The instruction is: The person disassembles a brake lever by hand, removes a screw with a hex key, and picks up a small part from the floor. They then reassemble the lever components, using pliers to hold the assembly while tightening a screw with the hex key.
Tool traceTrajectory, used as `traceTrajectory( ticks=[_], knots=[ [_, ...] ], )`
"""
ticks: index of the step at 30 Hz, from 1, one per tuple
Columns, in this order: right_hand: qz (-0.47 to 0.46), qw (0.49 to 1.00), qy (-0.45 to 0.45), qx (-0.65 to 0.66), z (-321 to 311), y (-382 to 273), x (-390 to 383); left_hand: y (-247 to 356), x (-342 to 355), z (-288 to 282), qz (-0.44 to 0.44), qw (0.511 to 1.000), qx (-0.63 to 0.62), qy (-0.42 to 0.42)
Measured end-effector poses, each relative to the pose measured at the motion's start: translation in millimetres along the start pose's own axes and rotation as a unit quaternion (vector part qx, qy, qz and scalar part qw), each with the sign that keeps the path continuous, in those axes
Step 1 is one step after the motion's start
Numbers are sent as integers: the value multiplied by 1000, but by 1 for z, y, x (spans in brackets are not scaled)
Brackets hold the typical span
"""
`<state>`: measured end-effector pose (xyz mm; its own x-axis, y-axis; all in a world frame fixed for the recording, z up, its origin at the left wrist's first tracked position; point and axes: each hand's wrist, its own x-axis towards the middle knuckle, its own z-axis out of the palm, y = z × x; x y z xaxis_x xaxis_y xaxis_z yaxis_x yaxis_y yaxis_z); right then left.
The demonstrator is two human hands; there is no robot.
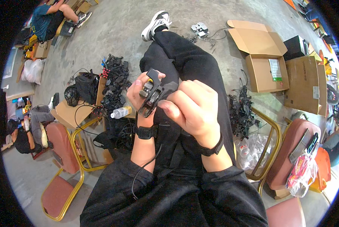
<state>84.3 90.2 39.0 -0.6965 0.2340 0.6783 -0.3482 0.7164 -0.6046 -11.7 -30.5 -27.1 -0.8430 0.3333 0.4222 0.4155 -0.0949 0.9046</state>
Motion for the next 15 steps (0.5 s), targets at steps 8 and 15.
traceTrajectory(
  ticks=[8, 15],
  knots=[
    [55, 995, -13, 78, 13, -8, 0, -22, -7, -2, -21, 997, -56, 58],
    [0, 996, -92, 9, 14, -16, 7, -32, -7, -9, 11, 999, -31, 29]
  ],
)
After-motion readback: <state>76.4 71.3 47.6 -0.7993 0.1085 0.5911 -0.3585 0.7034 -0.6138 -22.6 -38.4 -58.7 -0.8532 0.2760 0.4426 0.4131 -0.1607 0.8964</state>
